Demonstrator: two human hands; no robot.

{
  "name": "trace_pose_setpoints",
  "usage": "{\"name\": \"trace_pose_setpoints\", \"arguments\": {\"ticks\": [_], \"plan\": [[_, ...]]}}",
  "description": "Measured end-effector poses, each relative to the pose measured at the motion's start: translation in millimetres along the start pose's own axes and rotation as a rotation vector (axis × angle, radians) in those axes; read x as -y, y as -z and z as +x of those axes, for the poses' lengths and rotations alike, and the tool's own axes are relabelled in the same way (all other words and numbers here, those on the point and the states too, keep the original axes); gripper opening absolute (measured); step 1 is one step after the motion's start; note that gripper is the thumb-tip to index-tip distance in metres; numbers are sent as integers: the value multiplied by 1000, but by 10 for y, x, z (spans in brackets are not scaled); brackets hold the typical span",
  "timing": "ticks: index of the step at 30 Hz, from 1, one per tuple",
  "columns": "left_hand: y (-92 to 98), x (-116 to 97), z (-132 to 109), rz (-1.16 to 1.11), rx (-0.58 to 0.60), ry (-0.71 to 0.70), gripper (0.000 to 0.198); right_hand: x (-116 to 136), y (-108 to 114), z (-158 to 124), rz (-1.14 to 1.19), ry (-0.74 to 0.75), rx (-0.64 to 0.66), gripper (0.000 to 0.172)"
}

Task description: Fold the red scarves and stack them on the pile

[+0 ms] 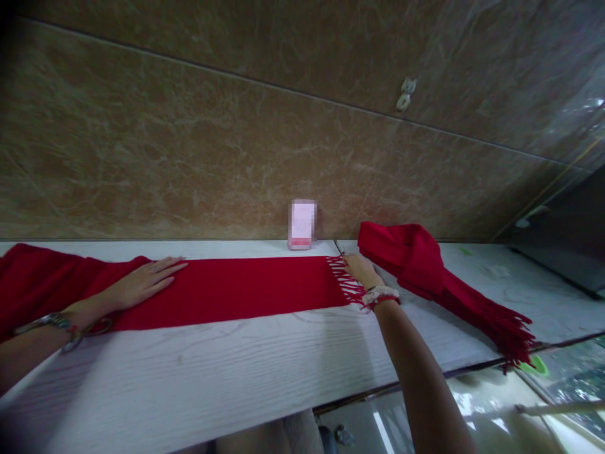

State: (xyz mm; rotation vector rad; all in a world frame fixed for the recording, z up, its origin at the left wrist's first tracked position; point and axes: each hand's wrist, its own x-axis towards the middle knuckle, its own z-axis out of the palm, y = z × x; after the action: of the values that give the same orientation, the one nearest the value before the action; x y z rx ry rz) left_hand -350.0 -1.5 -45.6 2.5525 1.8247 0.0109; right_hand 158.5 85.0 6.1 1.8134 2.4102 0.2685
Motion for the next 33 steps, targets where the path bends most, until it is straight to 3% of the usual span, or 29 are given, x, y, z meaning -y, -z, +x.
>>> {"name": "trace_pose_setpoints", "arguments": {"ticks": [4,7,9,15,18,21,25,29,31,33], "plan": [[9,-28,5,-6,-5,5,55,48,58,-82,-7,4,-47,31],[25,-58,-3,-8,-1,7,54,248,27,-180,77,149,-53,26],[36,-66,-17,-1,8,13,53,254,-40,-273,128,216,-25,25],[85,-100,-14,50,-29,-13,51,-259,-131,-581,91,63,4,29],[128,-331,90,96,-77,-21,49,-209,-77,-716,184,218,-81,23],[144,-711,221,48,-133,-89,47,-37,-91,-822,257,400,-79,19],[74,-1049,285,-22,-17,-113,49,-202,-216,-896,109,290,-3,23],[10,-1020,274,-34,43,-114,49,-492,-206,-854,-72,181,27,22],[19,-952,308,-56,31,-128,48,-403,-99,-748,-54,205,-31,21],[56,-879,382,-63,-12,-114,48,-138,36,-569,32,288,-110,21]]}}
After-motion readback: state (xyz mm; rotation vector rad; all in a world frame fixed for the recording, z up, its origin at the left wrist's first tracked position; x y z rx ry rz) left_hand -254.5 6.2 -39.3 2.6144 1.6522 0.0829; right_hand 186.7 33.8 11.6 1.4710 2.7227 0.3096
